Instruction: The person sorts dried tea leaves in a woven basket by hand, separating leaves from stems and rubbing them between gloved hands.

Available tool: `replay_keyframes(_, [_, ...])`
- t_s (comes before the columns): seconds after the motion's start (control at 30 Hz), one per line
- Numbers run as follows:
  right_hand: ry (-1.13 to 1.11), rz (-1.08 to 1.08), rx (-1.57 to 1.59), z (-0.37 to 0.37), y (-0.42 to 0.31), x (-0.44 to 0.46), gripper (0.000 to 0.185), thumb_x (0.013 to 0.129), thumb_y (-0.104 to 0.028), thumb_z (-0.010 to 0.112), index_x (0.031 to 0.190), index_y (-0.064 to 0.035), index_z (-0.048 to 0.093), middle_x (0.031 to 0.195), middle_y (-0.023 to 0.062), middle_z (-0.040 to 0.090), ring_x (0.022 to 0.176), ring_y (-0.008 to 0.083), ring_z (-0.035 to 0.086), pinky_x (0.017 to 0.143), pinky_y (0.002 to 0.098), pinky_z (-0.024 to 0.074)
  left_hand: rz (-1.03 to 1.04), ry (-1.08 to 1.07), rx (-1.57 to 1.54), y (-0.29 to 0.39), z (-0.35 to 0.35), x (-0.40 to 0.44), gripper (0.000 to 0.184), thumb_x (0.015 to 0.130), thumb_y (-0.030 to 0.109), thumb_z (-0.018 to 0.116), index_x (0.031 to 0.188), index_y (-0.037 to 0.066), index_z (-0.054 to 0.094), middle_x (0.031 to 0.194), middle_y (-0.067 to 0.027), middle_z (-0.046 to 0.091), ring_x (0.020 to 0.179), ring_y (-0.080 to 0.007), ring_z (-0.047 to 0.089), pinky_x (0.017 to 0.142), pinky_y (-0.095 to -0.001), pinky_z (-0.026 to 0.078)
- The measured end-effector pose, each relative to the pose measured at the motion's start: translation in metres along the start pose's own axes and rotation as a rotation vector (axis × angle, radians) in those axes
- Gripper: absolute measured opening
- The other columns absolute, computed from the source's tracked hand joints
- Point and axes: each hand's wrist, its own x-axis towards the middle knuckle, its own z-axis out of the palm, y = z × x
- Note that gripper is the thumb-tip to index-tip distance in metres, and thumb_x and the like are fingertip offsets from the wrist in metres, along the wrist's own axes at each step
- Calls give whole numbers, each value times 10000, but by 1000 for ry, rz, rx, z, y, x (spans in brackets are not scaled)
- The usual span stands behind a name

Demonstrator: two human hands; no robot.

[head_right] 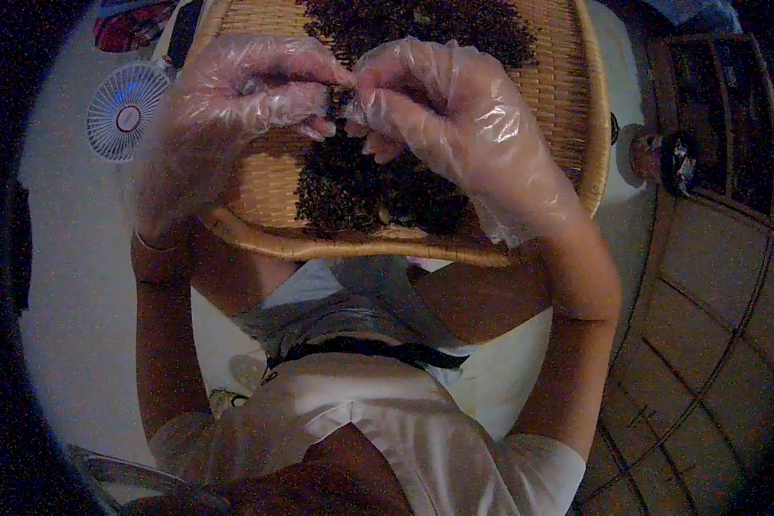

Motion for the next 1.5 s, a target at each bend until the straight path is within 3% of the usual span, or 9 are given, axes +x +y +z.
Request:
replay_keyframes(0.33, [-26,-9,-140,-4,6,5,214,852,-103,671,1034,-24,591,914,56,626,793,132,624,728,265,527,-76,57,48,4,4,1,297,844,252,651,1000,0,636,884,-37,635,830,-117,606,790,-250,488])
replay_keyframes(0.4, [95,-373,-291,0,12,7,263,835,-116,704,1056,-34,588,900,51,620,772,125,609,727,258,513,-97,69,88,5,4,2,297,838,250,655,1002,3,634,881,-37,633,834,-117,605,793,-255,486])
replay_keyframes(0.7, [-24,-417,-746,2,2,4,230,852,-155,705,1000,-28,584,828,27,631,714,91,566,641,242,486,79,44,246,-2,6,1,212,848,167,636,993,13,623,912,-32,624,854,-128,599,806,-273,481])
replay_keyframes(0.9, [-30,-84,-237,2,-2,0,159,878,-115,656,979,-17,582,861,72,654,714,125,617,625,234,505,67,121,181,13,9,-1,165,855,102,635,992,13,614,911,-29,623,876,-123,601,828,-268,478])
replay_keyframes(1.0, [-6,-49,-69,2,2,-1,130,873,-67,632,981,-17,581,867,82,656,742,144,642,630,241,517,-296,13,37,51,11,-4,347,909,275,605,1107,-10,590,1024,-118,592,967,-211,584,869,-324,469])
replay_keyframes(1.1, [-2,45,8,2,-4,-1,141,860,-52,632,988,-23,579,870,79,657,762,148,649,624,243,516,-197,41,229,46,14,-4,329,905,270,607,1093,2,587,1018,-109,595,952,-205,583,864,-315,472])
replay_keyframes(1.3, [18,-10,77,2,-1,-3,168,846,-94,654,984,-49,571,838,63,646,744,130,633,599,235,503,-324,-63,74,38,1,1,322,922,278,591,1100,10,585,1049,-111,600,984,-206,591,887,-335,482])
replay_keyframes(1.37, [30,-34,27,5,1,-1,173,846,-97,653,991,-52,570,820,60,643,735,121,625,594,231,497,72,65,69,-3,6,1,176,859,122,644,989,6,615,918,-41,631,885,-132,610,827,-277,490])
replay_keyframes(1.5, [27,77,-17,4,-7,-1,188,847,-117,658,1003,-60,571,781,56,638,709,103,604,583,223,485,-14,106,88,3,10,-2,219,869,163,642,1007,-5,617,938,-62,642,892,-149,621,830,-282,504])
